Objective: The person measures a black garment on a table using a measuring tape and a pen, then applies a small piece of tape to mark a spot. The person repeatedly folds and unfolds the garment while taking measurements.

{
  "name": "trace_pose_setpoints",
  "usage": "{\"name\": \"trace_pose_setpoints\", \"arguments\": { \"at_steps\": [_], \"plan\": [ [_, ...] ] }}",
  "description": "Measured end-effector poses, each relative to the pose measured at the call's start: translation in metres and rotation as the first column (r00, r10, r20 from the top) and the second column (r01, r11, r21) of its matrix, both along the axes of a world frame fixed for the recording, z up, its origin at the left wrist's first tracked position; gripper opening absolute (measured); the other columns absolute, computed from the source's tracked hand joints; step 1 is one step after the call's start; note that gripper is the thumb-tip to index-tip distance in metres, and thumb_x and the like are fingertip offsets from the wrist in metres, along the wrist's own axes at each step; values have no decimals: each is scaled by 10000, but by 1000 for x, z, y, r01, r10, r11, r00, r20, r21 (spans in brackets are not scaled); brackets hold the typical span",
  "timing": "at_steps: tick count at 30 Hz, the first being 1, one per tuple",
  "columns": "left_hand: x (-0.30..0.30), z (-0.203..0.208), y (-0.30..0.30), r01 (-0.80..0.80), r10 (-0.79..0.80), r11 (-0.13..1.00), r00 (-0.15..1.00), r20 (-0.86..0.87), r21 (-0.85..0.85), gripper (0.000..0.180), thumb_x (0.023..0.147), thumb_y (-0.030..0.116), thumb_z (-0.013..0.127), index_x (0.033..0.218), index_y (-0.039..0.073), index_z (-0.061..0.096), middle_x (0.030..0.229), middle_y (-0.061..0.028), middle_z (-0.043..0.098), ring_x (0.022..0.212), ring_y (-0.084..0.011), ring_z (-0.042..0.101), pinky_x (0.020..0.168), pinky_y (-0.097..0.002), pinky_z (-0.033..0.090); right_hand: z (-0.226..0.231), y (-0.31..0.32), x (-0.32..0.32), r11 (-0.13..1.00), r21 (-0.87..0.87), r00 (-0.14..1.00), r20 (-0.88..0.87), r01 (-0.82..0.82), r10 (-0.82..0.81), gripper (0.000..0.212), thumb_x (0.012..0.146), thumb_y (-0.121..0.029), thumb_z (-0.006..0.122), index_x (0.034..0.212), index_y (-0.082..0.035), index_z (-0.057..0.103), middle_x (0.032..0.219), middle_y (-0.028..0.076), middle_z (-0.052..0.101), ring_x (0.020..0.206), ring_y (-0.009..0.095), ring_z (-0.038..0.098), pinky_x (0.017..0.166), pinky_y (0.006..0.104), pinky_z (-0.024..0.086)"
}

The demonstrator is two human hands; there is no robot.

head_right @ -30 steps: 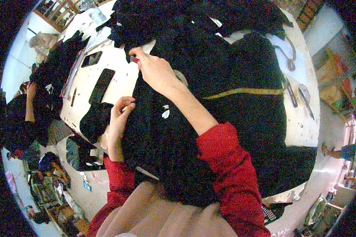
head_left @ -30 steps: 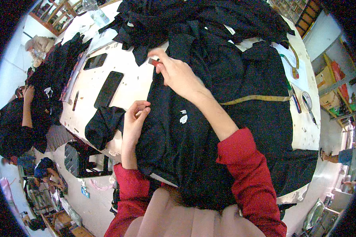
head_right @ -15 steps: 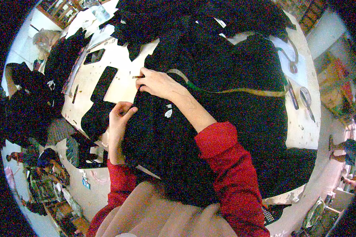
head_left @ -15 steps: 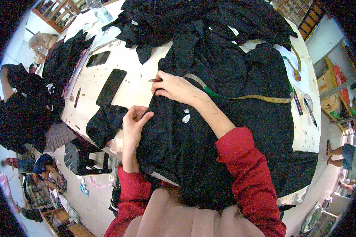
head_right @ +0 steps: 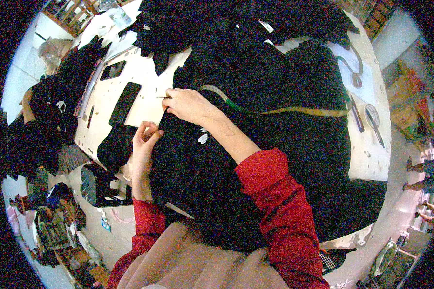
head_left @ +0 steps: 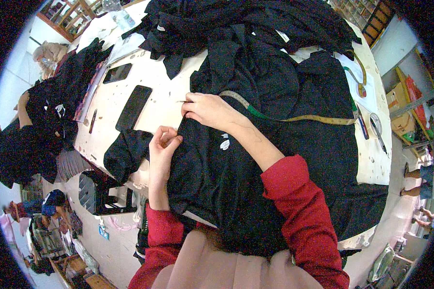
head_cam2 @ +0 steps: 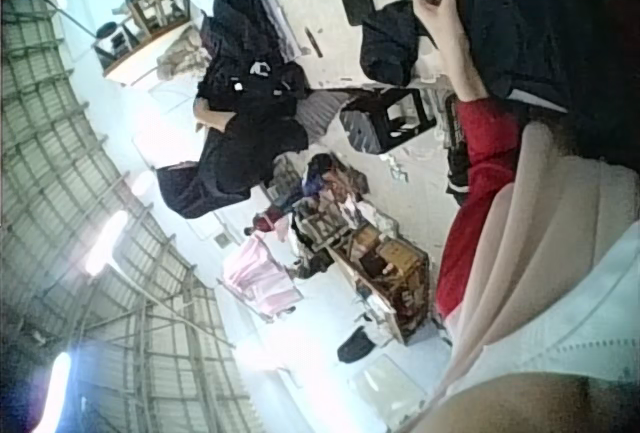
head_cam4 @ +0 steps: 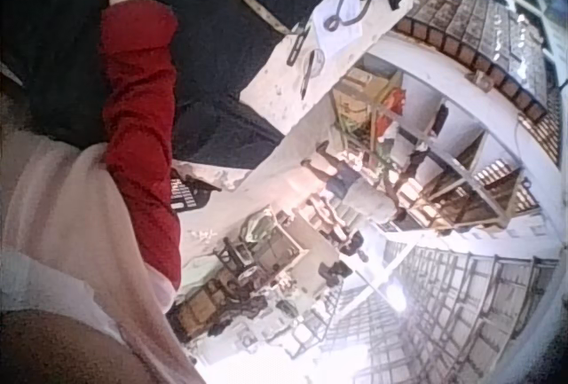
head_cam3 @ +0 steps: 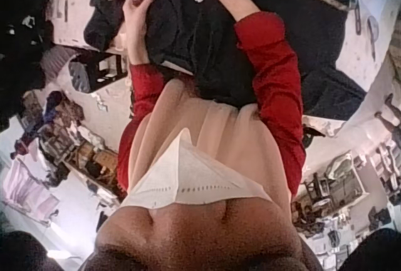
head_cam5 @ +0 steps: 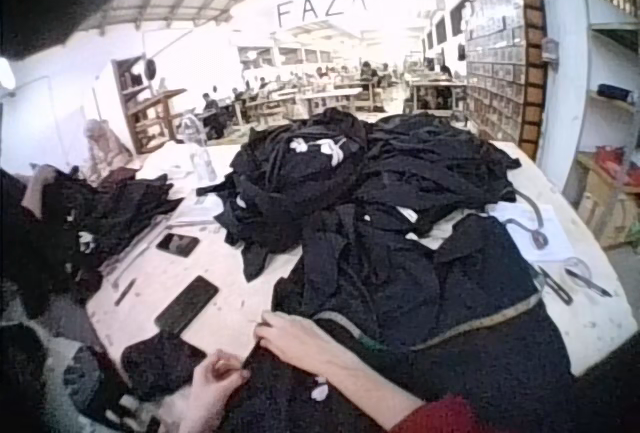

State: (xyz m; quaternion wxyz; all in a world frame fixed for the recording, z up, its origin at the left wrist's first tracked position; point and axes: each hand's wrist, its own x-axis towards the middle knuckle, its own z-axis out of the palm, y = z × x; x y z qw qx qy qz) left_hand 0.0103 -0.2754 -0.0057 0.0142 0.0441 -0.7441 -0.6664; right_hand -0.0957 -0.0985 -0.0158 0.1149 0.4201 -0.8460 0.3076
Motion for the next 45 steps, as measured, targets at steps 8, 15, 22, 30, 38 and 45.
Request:
{"name": "trace_pose_setpoints", "arguments": {
  "at_steps": [8, 15, 22, 30, 38, 45],
  "plan": [
    [-3, -4, 5, -40, 41, 999, 997, 68, -23, 219, 880, 45, 661, 1087, -15, 701, 943, -26, 688, 856, -59, 577, 809, -195, 449, 10, -3, 10, 996, -87, 992, 123, -26, 36, 172, 936, -169, 540, 1089, -107, 587, 1033, 133, 625, 918, 303, 650, 793, 422, 542],
    [-5, -8, 4, -22, 23, 1000, 998, 50, -13, 252, 899, 63, 655, 1128, -38, 685, 1016, -69, 704, 871, -81, 605, 816, -201, 469, 45, 6, 17, 940, -317, 383, 889, 123, 250, 257, 907, -127, 615, 1015, 105, 588, 750, 182, 698, 574, 231, 697, 462, 326, 564],
    [-8, -19, -10, 4, -14, 990, 998, 67, 142, 252, 929, 68, 610, 1152, -35, 666, 1023, -90, 700, 890, -95, 621, 812, -216, 478, 15, -6, 17, 980, -161, 290, 949, 120, 121, 212, 871, -145, 685, 886, 60, 637, 801, 180, 713, 659, 215, 716, 537, 282, 577],
    [-10, -17, -4, 41, -43, 998, 998, -45, -57, 229, 913, 86, 631, 1109, -29, 660, 1000, -73, 703, 909, -111, 634, 851, -232, 483, 38, -15, 43, 964, 236, 919, 342, 121, -198, 172, 785, -180, 689, 835, -18, 722, 846, 155, 727, 770, 273, 727, 662, 410, 585],
    [-12, -24, -9, 8, -12, 989, 1000, -28, -148, 216, 916, 63, 636, 1105, -37, 667, 968, -70, 705, 871, -89, 626, 794, -205, 474, 113, 70, 46, 854, 505, 860, 484, -128, -158, 229, 843, -290, 657, 908, -72, 685, 646, 73, 675, 581, 215, 669, 593, 351, 536],
    [-11, -16, -4, 21, -21, 986, 1000, 6, -165, 226, 925, 75, 628, 1121, -34, 660, 959, -59, 703, 860, -80, 623, 795, -193, 465, 121, 186, 114, 964, 206, 620, 738, 169, -267, 184, 931, -192, 624, 1048, -56, 666, 675, 31, 645, 514, 78, 561, 452, 224, 438]
  ]
}}
